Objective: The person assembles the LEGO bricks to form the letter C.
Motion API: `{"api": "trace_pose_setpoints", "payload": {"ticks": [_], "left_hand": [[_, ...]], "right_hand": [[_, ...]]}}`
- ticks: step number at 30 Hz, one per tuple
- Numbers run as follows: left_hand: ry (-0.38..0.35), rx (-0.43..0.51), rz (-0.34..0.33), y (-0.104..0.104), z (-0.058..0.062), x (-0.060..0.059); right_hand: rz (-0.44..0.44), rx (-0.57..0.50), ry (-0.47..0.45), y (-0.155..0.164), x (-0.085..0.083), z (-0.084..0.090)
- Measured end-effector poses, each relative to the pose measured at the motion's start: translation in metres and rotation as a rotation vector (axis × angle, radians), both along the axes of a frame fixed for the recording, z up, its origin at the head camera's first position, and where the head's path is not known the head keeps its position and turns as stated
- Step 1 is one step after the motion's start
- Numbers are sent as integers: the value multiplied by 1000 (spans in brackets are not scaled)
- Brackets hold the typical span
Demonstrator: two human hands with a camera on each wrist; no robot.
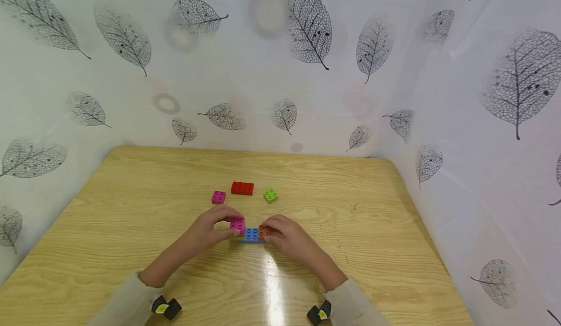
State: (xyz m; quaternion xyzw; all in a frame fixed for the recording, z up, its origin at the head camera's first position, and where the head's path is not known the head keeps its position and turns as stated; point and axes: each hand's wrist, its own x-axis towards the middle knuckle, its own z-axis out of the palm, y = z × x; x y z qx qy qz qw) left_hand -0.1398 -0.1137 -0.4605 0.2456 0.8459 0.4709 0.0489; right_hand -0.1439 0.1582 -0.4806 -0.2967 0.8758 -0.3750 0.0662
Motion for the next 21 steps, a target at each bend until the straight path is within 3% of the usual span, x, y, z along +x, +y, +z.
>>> {"api": "trace_pose_setpoints", "payload": {"ticks": [4, 9, 15, 21], "left_hand": [[-20, 9, 3, -1, 1, 0], [5, 28, 4, -9, 2, -4], [-9, 58, 74, -25, 4, -16], [10, 20, 111, -35, 6, -30]], "right_hand": [[-5, 2, 1, 0, 0, 0], [-12, 6, 0, 0, 0, 0], [-3, -6, 3, -1, 0, 0], [1, -2, 2, -1, 1, 1]]}}
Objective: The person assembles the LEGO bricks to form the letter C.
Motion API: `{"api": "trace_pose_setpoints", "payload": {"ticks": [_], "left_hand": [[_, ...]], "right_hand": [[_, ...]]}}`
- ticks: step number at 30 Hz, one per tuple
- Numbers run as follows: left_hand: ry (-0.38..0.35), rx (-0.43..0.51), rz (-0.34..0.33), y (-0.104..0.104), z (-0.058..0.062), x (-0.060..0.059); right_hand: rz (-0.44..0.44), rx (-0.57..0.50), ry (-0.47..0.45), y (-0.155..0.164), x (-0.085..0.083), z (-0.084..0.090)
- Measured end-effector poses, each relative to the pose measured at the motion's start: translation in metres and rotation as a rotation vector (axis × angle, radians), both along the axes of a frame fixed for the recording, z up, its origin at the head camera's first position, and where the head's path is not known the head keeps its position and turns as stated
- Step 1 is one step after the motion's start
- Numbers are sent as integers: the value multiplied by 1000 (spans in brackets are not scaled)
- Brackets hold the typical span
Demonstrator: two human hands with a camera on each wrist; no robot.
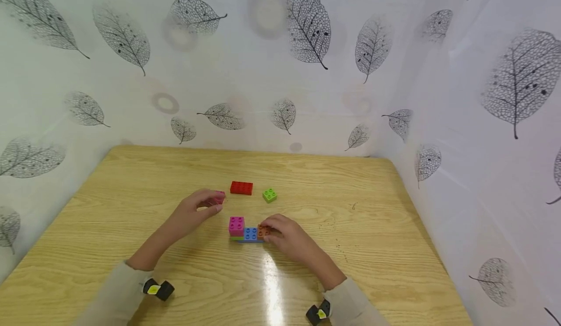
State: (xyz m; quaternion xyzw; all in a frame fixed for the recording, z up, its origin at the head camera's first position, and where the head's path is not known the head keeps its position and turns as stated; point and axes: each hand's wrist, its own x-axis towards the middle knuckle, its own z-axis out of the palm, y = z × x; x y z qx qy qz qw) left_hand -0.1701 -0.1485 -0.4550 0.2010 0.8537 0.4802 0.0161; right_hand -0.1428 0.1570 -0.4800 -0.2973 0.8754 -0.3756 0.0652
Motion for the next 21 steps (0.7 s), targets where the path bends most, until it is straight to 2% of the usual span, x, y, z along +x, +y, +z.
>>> {"api": "trace_pose_setpoints", "payload": {"ticks": [6, 13, 21], "left_hand": [[-14, -56, 37, -7, -4, -12], [-67, -10, 62, -15, -11, -26], [-78, -43, 49, -23, -22, -42]], "right_hand": [[-5, -7, -15, 0, 1, 2], [-17, 3, -18, 0, 2, 2], [-11, -5, -28, 0, 2, 2]]}}
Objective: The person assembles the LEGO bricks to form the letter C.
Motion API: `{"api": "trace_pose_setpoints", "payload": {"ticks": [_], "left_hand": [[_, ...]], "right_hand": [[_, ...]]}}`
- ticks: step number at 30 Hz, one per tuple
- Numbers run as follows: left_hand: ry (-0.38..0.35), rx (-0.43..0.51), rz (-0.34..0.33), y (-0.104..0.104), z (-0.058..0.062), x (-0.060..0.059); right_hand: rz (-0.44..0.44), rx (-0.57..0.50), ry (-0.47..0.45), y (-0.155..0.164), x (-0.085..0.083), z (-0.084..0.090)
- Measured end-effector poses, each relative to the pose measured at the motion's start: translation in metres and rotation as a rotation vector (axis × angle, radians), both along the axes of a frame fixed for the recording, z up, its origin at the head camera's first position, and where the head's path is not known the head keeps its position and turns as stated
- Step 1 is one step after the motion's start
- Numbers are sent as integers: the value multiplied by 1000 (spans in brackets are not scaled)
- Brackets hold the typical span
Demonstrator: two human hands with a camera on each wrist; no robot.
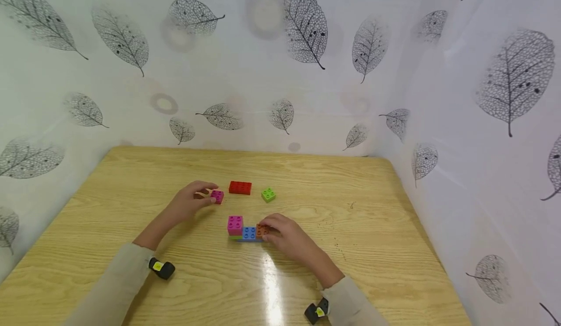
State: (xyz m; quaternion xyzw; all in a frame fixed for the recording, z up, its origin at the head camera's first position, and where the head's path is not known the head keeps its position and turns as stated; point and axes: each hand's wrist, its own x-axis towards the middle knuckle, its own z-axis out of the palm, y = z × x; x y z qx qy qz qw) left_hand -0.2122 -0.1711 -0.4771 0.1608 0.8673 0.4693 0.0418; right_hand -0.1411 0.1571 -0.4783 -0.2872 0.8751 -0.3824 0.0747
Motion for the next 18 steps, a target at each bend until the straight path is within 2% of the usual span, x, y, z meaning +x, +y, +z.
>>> {"api": "trace_pose_setpoints", "payload": {"ticks": [7, 18], "left_hand": [[-75, -34, -12, -2, -5, -10], [-96, -88, -51, -4, -13, -20]], "right_hand": [[4, 7, -4, 0, -2, -1], [13, 13, 13, 1, -2, -1]]}}
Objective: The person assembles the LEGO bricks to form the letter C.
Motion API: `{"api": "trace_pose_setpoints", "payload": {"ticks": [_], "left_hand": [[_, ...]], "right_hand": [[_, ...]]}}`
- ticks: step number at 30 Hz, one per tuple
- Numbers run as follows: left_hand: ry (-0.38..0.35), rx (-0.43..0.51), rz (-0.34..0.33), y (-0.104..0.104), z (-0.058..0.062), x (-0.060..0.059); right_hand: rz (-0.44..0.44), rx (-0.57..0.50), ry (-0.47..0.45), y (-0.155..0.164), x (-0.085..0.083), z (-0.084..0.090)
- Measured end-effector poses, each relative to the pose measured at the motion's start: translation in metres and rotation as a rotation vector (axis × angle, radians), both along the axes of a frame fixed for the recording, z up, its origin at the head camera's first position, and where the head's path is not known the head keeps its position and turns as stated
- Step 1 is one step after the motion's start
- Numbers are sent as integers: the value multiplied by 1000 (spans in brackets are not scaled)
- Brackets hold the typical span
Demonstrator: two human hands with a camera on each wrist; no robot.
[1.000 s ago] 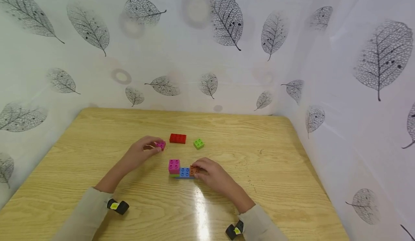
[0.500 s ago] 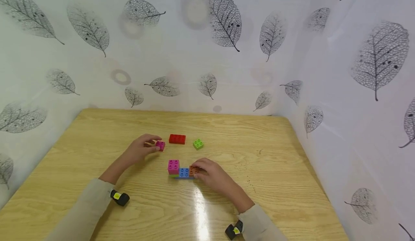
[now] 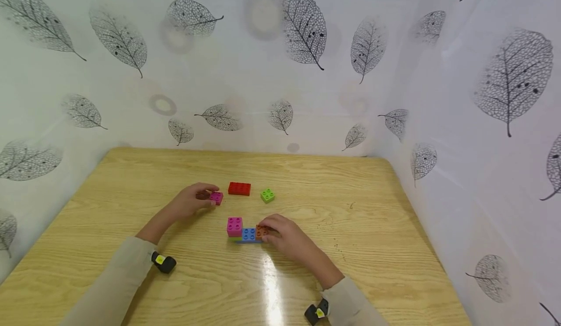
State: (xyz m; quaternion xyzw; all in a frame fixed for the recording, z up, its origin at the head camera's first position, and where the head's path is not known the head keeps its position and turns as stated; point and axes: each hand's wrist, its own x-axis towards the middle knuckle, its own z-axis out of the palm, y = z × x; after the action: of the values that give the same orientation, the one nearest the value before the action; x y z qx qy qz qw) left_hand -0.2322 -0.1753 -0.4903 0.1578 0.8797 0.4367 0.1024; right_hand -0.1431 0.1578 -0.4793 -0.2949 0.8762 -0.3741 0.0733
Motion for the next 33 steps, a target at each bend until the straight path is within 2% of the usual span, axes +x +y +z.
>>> {"api": "trace_pose_setpoints", "payload": {"ticks": [10, 19, 28, 33], "left_hand": [[-23, -32, 1, 0, 0, 0], [-8, -51, 16, 0, 0, 4], [-8, -15, 29, -1, 3, 9], [-12, 39, 22, 1, 10, 16]], "right_hand": [[2, 1, 12, -1, -1, 0], [-4, 4, 22, -1, -1, -1], [0, 4, 24, -1, 0, -1], [2, 0, 29, -1, 0, -2]]}}
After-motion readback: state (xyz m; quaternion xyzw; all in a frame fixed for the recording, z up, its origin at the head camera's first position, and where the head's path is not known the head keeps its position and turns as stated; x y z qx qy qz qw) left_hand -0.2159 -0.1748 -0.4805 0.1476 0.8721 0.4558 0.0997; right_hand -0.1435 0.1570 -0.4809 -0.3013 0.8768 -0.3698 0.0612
